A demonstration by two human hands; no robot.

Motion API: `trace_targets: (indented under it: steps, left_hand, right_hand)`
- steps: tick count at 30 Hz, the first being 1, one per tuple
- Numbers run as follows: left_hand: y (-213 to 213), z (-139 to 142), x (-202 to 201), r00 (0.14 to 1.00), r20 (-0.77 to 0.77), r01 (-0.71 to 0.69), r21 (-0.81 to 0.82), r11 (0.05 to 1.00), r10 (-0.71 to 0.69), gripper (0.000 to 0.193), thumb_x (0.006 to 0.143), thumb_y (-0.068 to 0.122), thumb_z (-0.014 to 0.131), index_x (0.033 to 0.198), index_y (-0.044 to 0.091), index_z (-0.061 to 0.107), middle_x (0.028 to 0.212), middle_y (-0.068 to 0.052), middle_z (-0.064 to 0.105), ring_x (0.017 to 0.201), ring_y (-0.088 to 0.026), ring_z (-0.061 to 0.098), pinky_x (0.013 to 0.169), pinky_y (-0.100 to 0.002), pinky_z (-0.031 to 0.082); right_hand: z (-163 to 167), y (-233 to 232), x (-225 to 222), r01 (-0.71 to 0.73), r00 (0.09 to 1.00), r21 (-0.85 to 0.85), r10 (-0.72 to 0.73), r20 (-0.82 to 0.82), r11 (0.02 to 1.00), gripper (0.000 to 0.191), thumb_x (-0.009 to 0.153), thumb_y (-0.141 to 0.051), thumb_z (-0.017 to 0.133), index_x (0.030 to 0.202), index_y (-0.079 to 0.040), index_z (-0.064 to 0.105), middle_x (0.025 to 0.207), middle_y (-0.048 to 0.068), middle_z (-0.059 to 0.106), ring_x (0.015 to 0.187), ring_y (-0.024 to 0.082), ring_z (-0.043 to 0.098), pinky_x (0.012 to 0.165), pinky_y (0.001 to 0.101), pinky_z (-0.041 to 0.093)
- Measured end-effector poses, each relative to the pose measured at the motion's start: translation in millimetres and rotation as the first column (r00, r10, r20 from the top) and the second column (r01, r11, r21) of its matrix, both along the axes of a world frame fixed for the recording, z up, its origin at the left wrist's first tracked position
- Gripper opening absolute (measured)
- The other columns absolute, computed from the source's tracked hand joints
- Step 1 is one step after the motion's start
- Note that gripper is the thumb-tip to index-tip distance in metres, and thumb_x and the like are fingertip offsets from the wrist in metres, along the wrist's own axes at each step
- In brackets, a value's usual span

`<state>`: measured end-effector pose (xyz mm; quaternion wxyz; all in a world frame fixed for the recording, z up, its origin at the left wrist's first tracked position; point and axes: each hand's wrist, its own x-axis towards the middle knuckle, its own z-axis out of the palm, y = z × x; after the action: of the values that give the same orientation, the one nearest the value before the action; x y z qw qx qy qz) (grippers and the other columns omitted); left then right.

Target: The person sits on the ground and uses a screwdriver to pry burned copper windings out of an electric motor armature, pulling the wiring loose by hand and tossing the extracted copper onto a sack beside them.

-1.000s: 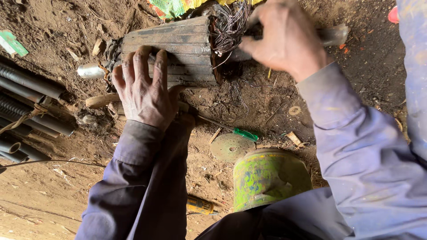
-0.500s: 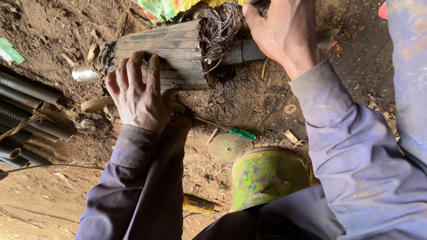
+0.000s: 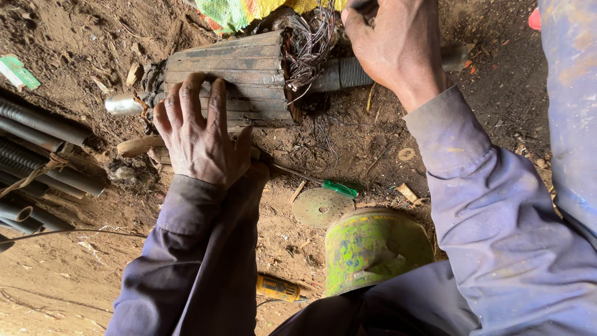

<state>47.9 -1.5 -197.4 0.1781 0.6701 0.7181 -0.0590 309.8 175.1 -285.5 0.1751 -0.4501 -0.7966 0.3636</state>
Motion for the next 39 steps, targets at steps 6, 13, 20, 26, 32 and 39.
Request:
trace_targets:
  steps: [6,13,20,26,32,39]
  left_hand:
    - [-11,-16,-17,0.998,0.031,0.048,0.195,0.980,-0.055,0.070,0.095,0.031,0.080,0.152,0.008,0.046,0.144,-0.022,0.047,0.132,-0.039,0.050,0.108,-0.060,0.041]
    - [21,35,-27,0.970,0.242,-0.048,0.226,0.973,-0.008,0.045,0.098,0.015,0.082,0.133,0.005,0.055,0.137,-0.021,0.057,0.124,-0.035,0.060,0.090,-0.044,0.062]
    - [7,200,-29,0.967,0.242,0.107,-0.107,0.989,-0.078,0.049,0.090,0.021,0.077,0.130,-0.004,0.062,0.129,-0.023,0.065,0.109,-0.034,0.069,0.089,-0.046,0.060]
    - [-80,288,43,0.967,0.250,0.075,-0.072,0.995,-0.055,0.050,0.087,0.041,0.072,0.127,0.012,0.063,0.119,-0.008,0.066,0.105,-0.026,0.068,0.094,-0.042,0.053]
    - [-125,278,76,0.938,0.346,0.087,-0.247,0.965,0.004,0.032,0.100,0.033,0.064,0.132,0.027,0.066,0.123,0.001,0.073,0.112,-0.014,0.073,0.097,-0.035,0.057]
    - [-102,264,35,0.995,0.090,0.089,-0.582,0.808,-0.044,0.075,0.092,0.044,0.058,0.161,0.018,0.041,0.140,-0.015,0.059,0.126,-0.031,0.059,0.106,-0.048,0.048]
  right_hand:
    - [11,-1,-7,0.041,0.999,0.027,-0.041,0.017,0.999,0.004,0.094,-0.004,0.078,0.094,-0.005,0.074,0.086,0.008,0.075,0.073,0.020,0.073,0.070,0.0351,0.059]
    - [53,-67,-19,0.059,0.847,-0.271,0.095,0.524,0.961,0.031,0.095,-0.038,0.073,0.086,-0.008,0.071,0.086,0.016,0.072,0.077,0.029,0.068,0.072,0.0482,0.053]
    - [16,-152,-28,0.097,0.865,-0.226,0.030,0.501,0.969,0.051,0.099,-0.045,0.060,0.133,-0.006,0.053,0.105,0.030,0.068,0.098,0.045,0.067,0.083,0.0594,0.054]
    - [-26,-144,-17,0.182,0.854,-0.315,0.010,0.521,0.931,0.025,0.109,-0.016,0.050,0.131,-0.003,0.050,0.105,0.024,0.067,0.089,0.033,0.070,0.070,0.0465,0.060]
    - [-17,-124,-8,0.056,0.853,-0.388,0.158,0.498,0.920,0.025,0.098,-0.020,0.060,0.118,-0.005,0.056,0.074,0.009,0.063,0.065,0.022,0.060,0.066,0.0484,0.049]
    - [23,-115,-11,-0.015,0.740,-0.426,0.297,0.604,0.904,0.027,0.108,-0.024,0.056,0.092,-0.007,0.068,0.077,0.006,0.063,0.063,0.020,0.056,0.058,0.0409,0.046]
